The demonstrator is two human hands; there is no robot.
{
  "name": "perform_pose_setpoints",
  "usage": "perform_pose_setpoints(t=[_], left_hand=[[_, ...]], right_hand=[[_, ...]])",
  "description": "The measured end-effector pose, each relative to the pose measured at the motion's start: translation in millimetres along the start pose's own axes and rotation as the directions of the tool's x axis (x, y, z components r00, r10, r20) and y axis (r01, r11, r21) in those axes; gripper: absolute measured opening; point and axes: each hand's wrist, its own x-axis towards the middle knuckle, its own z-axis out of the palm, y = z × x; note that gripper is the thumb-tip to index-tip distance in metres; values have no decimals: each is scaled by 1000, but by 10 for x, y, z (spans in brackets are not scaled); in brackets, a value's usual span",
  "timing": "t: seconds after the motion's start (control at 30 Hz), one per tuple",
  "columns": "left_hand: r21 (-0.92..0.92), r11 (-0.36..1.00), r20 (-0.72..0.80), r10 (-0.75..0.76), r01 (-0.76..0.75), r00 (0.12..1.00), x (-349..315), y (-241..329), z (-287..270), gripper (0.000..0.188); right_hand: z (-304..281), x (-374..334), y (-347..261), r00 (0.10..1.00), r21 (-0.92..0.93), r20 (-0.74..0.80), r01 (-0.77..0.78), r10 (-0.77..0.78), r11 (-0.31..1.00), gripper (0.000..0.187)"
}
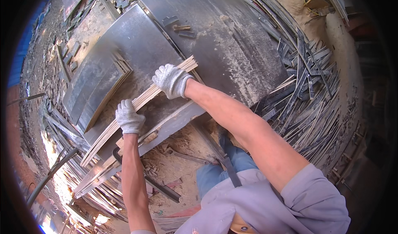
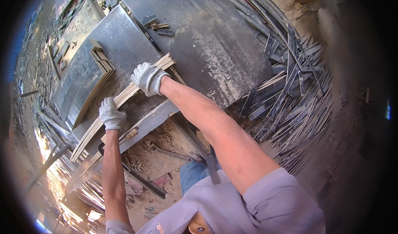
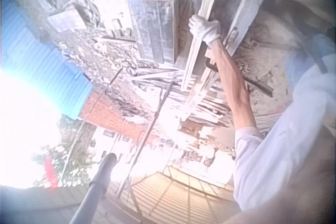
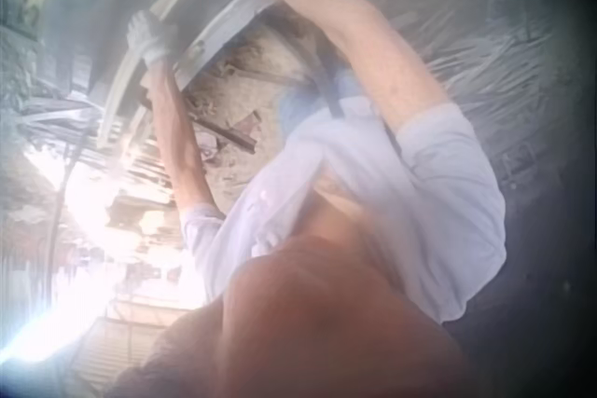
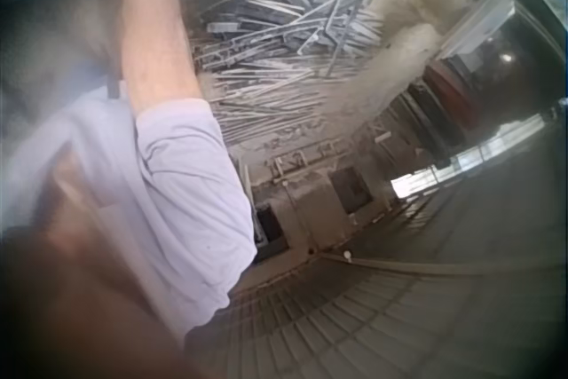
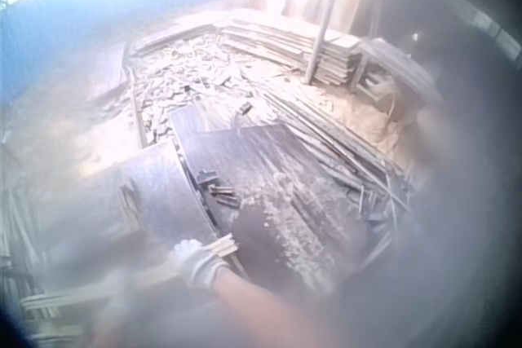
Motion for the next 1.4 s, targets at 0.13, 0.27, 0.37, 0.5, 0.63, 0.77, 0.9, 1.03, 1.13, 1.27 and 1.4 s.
perform_pose_setpoints(t=[0.13, 0.27, 0.37, 0.5, 0.63, 0.77, 0.9, 1.03, 1.13, 1.27, 1.4], left_hand=[[12, 1000, -6, 2, -2, 1000, 20, -21, 17, 57], [11, 1000, -13, 2, -2, 1000, 35, -35, 23, 57], [11, 1000, -33, 7, -7, 999, 44, -52, 53, 57], [24, 1000, -23, 10, -9, 1000, 65, -86, 79, 58], [24, 1000, -13, 4, -4, 1000, 89, -118, 108, 58], [29, 1000, -1, -5, 5, 1000, 123, -158, 151, 55], [55, 998, 33, -30, 28, 999, 137, -220, 149, 47], [48, 999, 36, 7, -9, 999, 180, -205, 159, 40], [52, 999, 93, -12, 7, 996, 145, -160, 133, 41], [-2, 1000, 91, -9, 9, 996, 151, -135, 136, 47], [13, 1000, 61, -14, 13, 998, 210, -135, 157, 48]], right_hand=[[1, 27, 12, 1000, -14, -19, 8, -8, 1000, 30], [3, 47, 14, 1000, -22, -27, 11, -11, 1000, 30], [69, 65, 29, 998, -34, -57, 12, -14, 999, 29], [164, 93, 24, 995, -55, -104, 4, -9, 998, 28], [141, 123, 23, 996, -74, -91, -3, -4, 997, 30], [107, 179, 12, 999, -63, -11, -40, 39, 997, 36], [119, 252, -28, 999, -105, -13, -48, 46, 993, 37], [192, 225, -4, 996, -131, -58, -71, 64, 989, 37], [213, 172, -16, 997, -143, -18, -71, 69, 987, 36], [204, 157, 41, 999, -154, -8, -36, 36, 987, 38], [202, 227, 78, 998, -173, -6, -65, 65, 983, 43]])
